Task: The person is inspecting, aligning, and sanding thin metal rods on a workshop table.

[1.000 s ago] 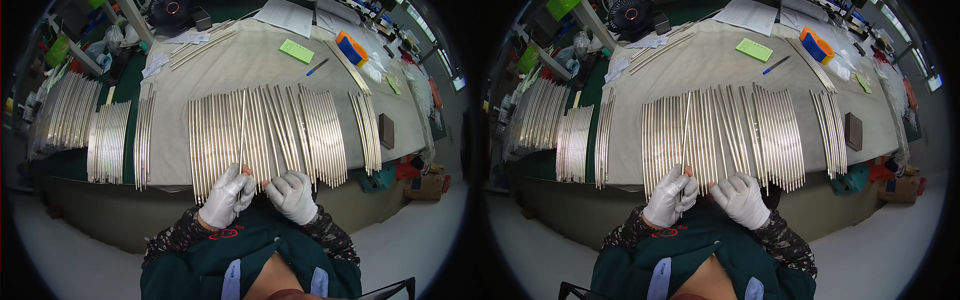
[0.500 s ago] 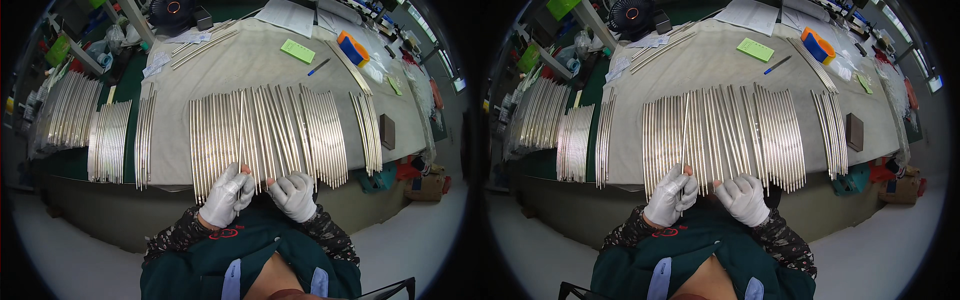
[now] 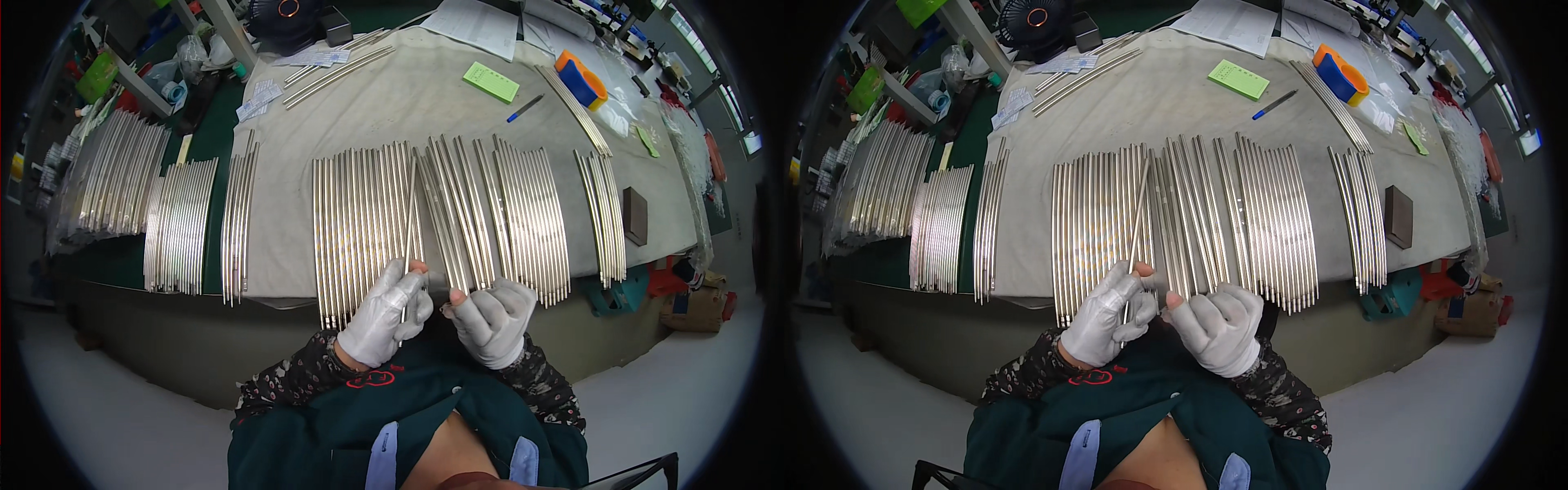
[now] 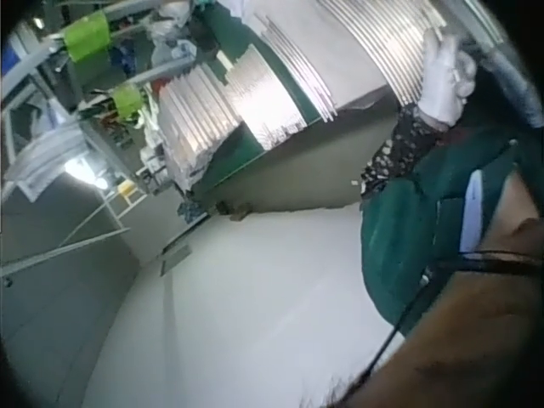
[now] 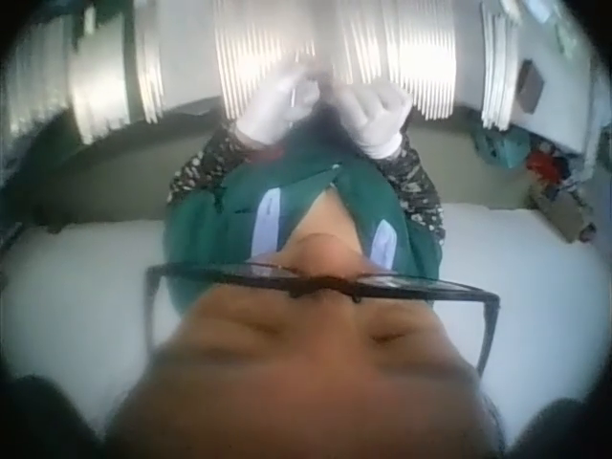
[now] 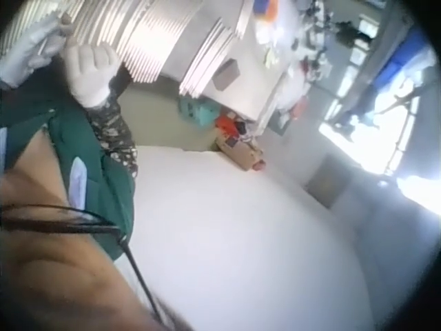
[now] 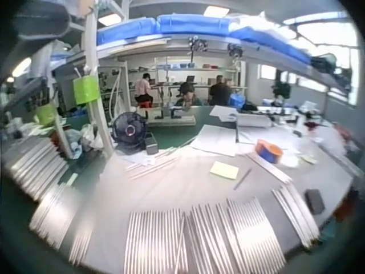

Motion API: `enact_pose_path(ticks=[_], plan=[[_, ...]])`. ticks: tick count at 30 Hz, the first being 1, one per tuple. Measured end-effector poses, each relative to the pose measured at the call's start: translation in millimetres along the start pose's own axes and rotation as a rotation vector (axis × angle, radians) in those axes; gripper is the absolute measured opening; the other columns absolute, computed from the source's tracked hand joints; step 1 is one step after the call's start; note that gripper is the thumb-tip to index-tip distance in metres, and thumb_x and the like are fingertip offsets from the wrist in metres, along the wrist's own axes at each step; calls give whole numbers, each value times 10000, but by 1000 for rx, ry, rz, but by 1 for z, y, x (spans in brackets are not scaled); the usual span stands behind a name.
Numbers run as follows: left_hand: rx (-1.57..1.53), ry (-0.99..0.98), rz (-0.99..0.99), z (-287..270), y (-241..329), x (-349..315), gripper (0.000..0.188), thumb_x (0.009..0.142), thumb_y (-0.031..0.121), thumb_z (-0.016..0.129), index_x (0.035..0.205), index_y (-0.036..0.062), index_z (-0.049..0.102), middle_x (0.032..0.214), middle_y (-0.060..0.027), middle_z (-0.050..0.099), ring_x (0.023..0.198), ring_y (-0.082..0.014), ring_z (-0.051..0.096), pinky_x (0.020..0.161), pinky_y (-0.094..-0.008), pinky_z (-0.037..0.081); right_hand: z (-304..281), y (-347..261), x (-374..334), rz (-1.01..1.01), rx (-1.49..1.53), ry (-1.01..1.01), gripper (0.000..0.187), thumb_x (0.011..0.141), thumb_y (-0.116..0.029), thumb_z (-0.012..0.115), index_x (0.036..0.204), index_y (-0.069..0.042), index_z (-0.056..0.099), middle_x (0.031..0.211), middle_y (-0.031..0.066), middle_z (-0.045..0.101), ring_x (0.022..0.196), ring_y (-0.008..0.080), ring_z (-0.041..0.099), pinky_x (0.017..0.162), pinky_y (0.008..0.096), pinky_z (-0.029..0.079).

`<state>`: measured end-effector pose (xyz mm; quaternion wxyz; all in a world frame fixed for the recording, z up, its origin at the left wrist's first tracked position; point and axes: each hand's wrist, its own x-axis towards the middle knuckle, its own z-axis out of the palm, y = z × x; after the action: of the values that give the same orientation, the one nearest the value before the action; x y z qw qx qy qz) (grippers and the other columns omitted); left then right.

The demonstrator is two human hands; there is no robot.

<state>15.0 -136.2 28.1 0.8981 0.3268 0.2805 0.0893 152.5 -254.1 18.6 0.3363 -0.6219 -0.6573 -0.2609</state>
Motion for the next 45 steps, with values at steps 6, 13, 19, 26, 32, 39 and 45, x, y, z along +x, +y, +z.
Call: enact_pose_path(ticks=[6,13,19,26,32,39,45], plan=[[58,60,-106,26,11,10,284,986,277,510,1155,66,424,773,-16,496,532,-63,412,383,-183,279,-8,-25,4,-90,-46,-87,312,737,-206,757,1016,-127,642,912,-10,517,829,182,511,742,359,469],[20,44,165,-9,1,0,148,979,181,483,1069,69,447,683,9,378,572,-101,372,497,-254,363,-9,-15,-8,153,160,-364,505,783,-312,685,1202,-66,546,1111,94,577,974,281,555,884,449,410],[-240,-47,38,-35,16,-19,171,991,239,502,1041,96,424,664,26,314,526,-84,331,430,-233,325,4,-20,-4,192,84,-503,479,717,-279,722,1122,-72,572,1185,91,542,1072,300,518,915,444,387],[-291,-99,60,-39,10,-22,133,1018,245,458,1015,114,477,668,46,306,464,-41,265,365,-186,227,5,-24,11,198,97,-519,581,705,-339,745,1182,-88,528,1132,96,547,1025,292,528,894,441,388],[-262,-90,-9,-41,9,-19,216,1020,284,446,892,111,426,633,46,293,452,-48,253,372,-202,213,30,-33,12,120,-83,-689,634,713,-304,735,1303,-190,533,938,67,516,869,231,514,862,423,399],[-158,65,-33,-23,22,-20,360,1020,325,434,734,122,349,581,44,290,434,-50,242,371,-210,193,38,-26,-6,4,-209,-567,443,803,-144,613,1242,-199,596,852,23,457,800,210,471,766,379,406],[-164,141,-48,-16,19,-17,202,1013,272,462,937,86,440,644,11,403,440,-47,275,372,-203,224,24,-22,0,58,-206,-417,479,755,-141,684,1224,-191,606,843,9,430,819,215,473,744,376,405]])
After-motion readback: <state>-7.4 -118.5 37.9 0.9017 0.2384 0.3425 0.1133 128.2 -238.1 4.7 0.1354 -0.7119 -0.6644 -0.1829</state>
